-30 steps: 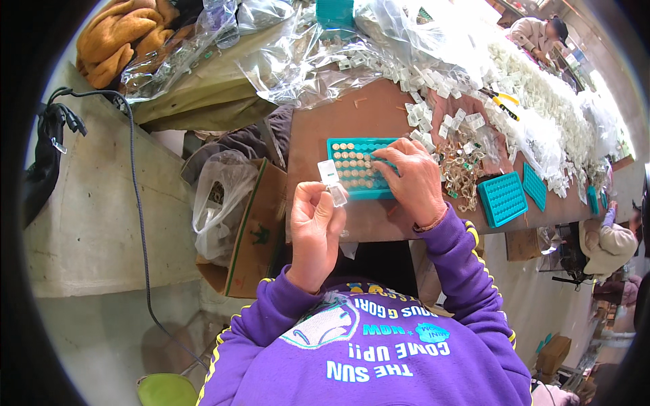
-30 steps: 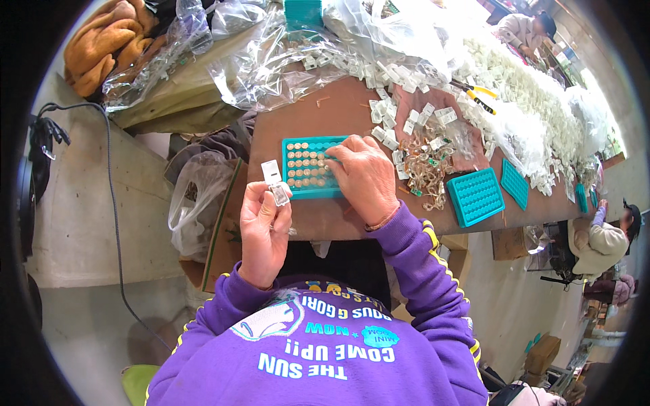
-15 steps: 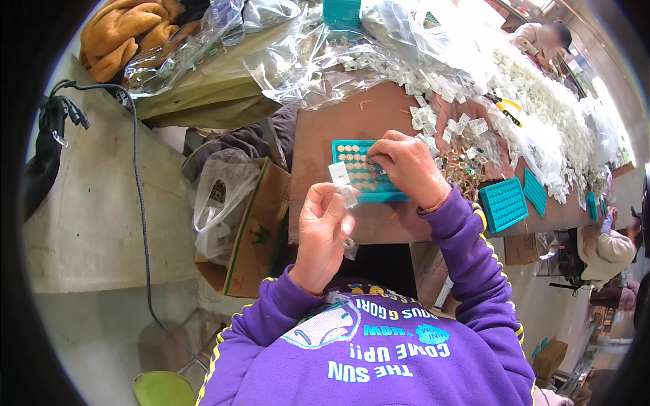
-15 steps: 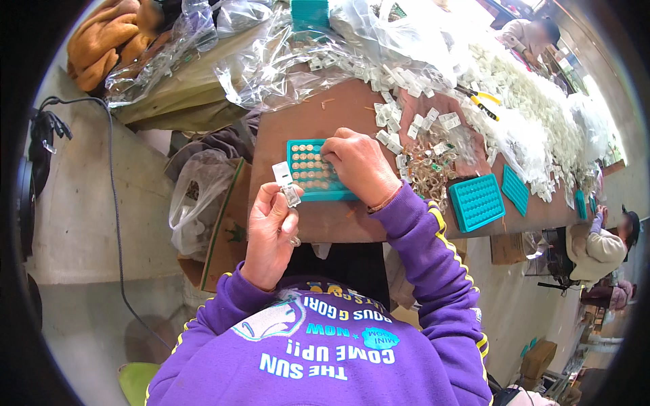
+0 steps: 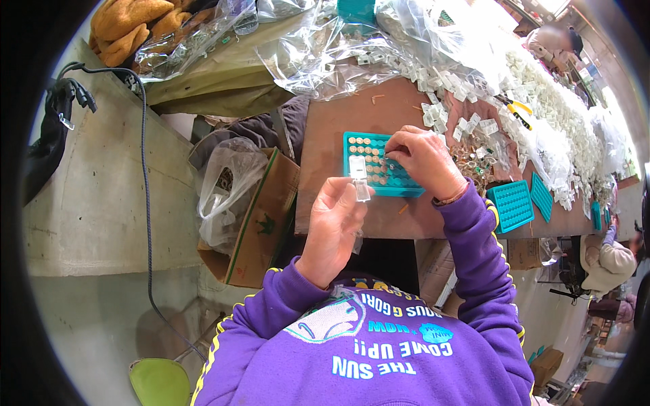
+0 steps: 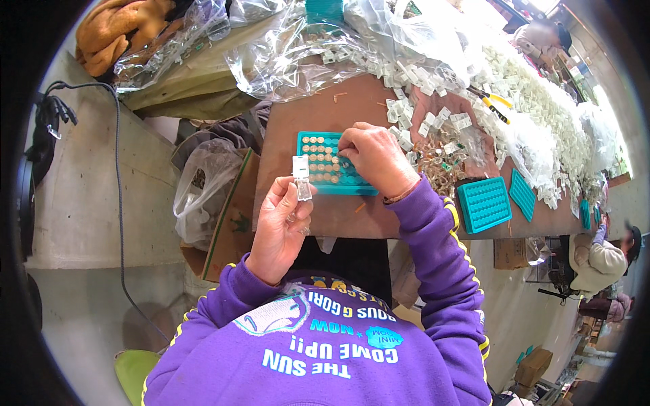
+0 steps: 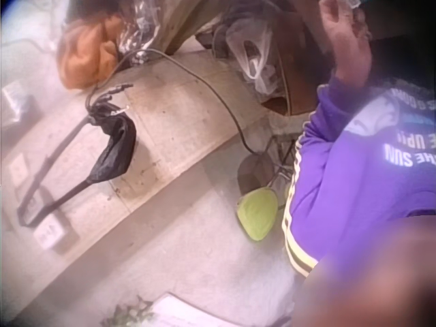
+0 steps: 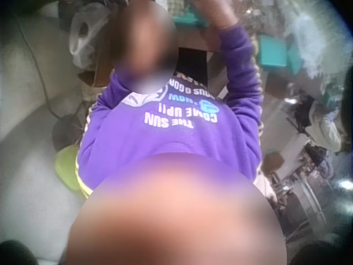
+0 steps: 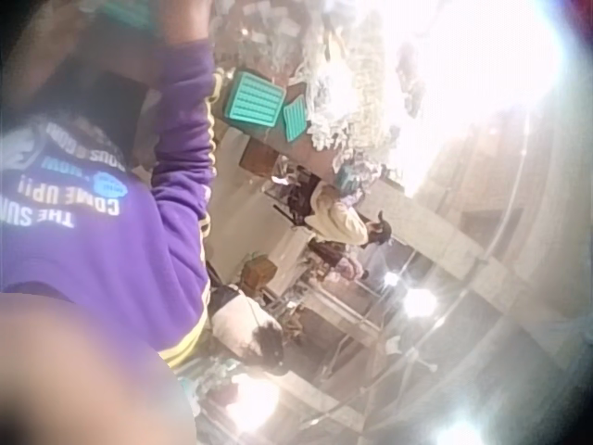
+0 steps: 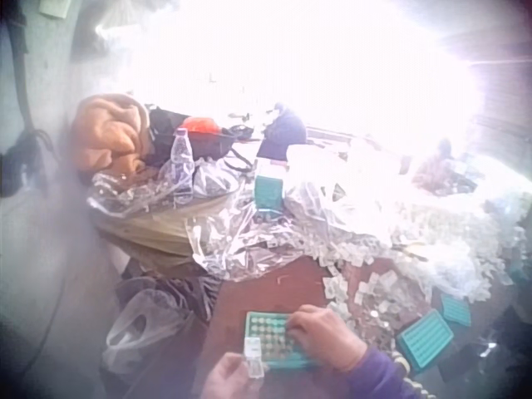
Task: The person repeatedly picks small white plastic housings and thin wires from a cluttered table, inserts the wires into the housings, and places the assembled units into a teal tray. The person handles items one at a time and continues the same insertion cycle throughout the clip.
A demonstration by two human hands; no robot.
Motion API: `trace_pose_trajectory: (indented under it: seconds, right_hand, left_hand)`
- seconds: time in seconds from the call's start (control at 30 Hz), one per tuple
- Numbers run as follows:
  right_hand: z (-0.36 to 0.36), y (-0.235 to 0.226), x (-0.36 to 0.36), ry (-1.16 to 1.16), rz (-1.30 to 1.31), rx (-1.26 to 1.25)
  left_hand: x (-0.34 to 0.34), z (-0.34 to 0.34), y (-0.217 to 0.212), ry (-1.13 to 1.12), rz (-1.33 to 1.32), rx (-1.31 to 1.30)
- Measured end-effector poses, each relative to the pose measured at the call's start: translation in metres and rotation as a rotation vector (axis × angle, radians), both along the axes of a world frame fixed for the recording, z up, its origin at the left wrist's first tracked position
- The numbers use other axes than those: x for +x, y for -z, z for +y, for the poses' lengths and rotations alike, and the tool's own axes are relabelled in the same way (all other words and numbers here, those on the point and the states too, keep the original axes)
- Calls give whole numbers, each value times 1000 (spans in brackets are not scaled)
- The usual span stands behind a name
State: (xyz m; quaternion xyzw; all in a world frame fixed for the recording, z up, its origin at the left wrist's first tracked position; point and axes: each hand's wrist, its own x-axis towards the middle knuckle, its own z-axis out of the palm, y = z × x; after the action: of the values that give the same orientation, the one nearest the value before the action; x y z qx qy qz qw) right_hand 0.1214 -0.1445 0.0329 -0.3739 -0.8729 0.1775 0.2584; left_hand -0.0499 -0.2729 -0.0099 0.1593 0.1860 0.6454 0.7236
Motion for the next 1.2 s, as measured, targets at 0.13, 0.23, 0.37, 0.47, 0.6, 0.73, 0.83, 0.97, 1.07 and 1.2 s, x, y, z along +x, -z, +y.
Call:
trace_pose_trajectory:
  seconds: [0.13,0.23,0.37,0.47,0.6,0.73,0.83,0.97,1.07,1.2]
  right_hand:
    - [1,1,2,-24,51,-11]
    - [3,4,2,-13,34,-35]
    - [-3,2,-3,36,56,36]
    - [-21,-10,-6,90,166,35]
    - [-62,-31,-1,2,273,-7]
    - [-85,-32,-11,-33,223,127]
    - [-88,-31,-12,-1,204,163]
    - [-86,-37,-3,-55,139,65]
    - [-88,-38,-3,-37,189,18]
    - [-90,-39,-2,-73,168,29]
  left_hand:
    - [0,1,0,24,11,22]
    - [4,-1,-2,-46,88,-59]
    - [4,-2,-5,2,75,-32]
    - [2,-1,-5,-6,129,-42]
    - [5,-1,-2,-47,202,-2]
    - [13,-2,0,-65,249,41]
    - [15,-5,-1,-48,230,45]
    - [17,-7,-3,-19,213,10]
    - [19,-7,-5,-40,237,35]
    - [18,-8,-7,-37,270,31]
